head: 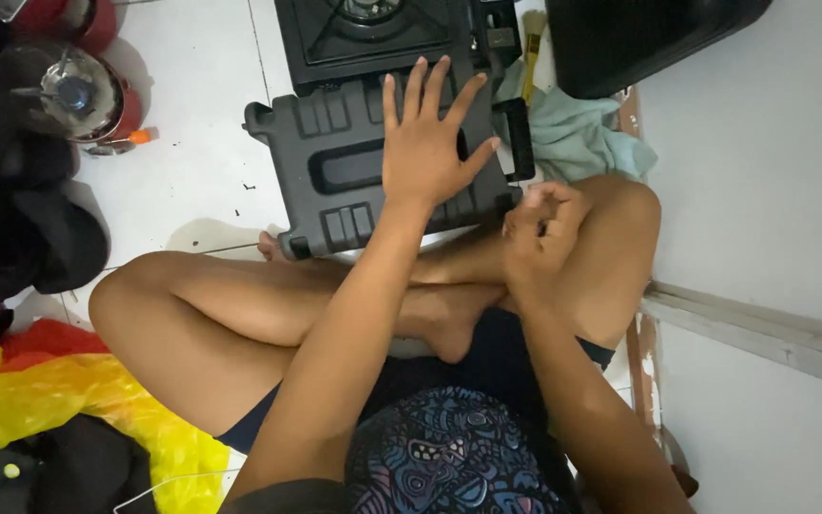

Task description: A person uses a manual screwdriver to remove screws from the plastic casing of an electronic device while sitting on the floor.

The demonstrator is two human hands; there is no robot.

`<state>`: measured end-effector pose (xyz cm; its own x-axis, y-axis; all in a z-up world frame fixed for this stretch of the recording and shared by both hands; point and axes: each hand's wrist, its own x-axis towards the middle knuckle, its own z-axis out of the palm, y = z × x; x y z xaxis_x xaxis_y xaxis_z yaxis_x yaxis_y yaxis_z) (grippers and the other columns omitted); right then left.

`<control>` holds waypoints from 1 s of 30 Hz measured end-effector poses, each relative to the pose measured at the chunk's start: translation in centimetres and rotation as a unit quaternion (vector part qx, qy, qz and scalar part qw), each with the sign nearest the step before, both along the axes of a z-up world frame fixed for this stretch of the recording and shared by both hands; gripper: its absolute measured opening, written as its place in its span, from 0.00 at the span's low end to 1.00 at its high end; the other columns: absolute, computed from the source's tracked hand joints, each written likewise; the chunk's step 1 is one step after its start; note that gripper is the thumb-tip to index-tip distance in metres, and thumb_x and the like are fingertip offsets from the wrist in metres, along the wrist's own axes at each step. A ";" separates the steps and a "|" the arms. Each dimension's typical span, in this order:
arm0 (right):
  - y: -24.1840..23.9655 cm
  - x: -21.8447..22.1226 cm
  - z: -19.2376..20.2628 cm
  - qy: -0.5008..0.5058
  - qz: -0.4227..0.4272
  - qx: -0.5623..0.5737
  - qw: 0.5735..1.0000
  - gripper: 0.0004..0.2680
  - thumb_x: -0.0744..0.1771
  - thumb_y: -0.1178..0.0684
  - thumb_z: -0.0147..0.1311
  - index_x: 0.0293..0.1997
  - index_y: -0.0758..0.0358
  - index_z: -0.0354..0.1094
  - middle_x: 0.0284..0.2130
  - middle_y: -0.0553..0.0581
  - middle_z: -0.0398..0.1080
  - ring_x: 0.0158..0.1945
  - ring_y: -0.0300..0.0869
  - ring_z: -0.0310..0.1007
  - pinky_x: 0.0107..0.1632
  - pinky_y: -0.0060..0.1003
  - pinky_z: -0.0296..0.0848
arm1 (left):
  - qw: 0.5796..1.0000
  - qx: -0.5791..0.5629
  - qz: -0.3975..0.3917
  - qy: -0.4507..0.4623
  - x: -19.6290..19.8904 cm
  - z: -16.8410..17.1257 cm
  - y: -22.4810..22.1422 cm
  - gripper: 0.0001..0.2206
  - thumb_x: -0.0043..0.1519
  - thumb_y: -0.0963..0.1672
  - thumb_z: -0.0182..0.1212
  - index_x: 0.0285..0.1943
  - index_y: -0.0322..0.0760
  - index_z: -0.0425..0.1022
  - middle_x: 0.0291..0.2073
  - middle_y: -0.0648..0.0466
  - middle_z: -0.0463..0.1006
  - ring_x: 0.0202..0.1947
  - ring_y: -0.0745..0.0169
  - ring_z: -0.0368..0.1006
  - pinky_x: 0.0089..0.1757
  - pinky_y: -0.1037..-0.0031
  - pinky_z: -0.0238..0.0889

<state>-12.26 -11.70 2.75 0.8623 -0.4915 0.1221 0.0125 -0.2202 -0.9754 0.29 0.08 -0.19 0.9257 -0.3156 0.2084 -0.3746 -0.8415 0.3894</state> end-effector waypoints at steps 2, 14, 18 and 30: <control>-1.4 0.3 -1.5 -0.015 0.040 0.091 0.995 0.09 0.73 0.48 0.41 0.49 0.63 0.59 0.20 0.50 0.58 0.21 0.34 0.53 0.28 0.28 0.56 | 1.000 0.000 0.002 -0.004 -0.1 0.1 0.0 0.33 0.61 0.60 0.66 0.75 0.59 0.62 0.74 0.49 0.58 0.76 0.45 0.46 0.70 0.45 0.31; -3.4 1.4 -4.2 -0.009 0.182 0.151 0.972 0.11 0.74 0.49 0.38 0.38 0.64 0.62 0.20 0.48 0.57 0.20 0.31 0.47 0.25 0.25 0.49 | 1.000 0.006 0.012 -0.006 -0.1 0.4 0.2 0.34 0.60 0.60 0.68 0.75 0.60 0.62 0.74 0.50 0.59 0.76 0.46 0.47 0.71 0.45 0.32; -5.0 2.5 -2.7 0.035 0.289 0.215 0.932 0.09 0.74 0.52 0.38 0.45 0.66 0.62 0.20 0.49 0.56 0.22 0.32 0.48 0.28 0.25 0.50 | 1.000 0.009 0.018 -0.009 -0.2 0.2 0.1 0.35 0.60 0.60 0.70 0.76 0.61 0.62 0.74 0.52 0.58 0.77 0.48 0.46 0.72 0.45 0.33; -0.3 0.0 2.5 0.060 0.133 0.002 0.989 0.10 0.74 0.64 0.38 0.65 0.67 0.51 0.32 0.56 0.60 0.32 0.37 0.60 0.42 0.31 0.69 | 0.996 0.086 0.025 0.028 0.3 -0.1 0.0 0.35 0.63 0.65 0.60 0.77 0.67 0.56 0.77 0.55 0.54 0.78 0.51 0.44 0.73 0.48 0.30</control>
<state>-12.23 -11.99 5.24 0.9695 -0.2448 0.0093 -0.0464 -0.2207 -0.9742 0.62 0.04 -0.25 0.9496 -0.2962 0.1028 -0.3130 -0.9140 0.2581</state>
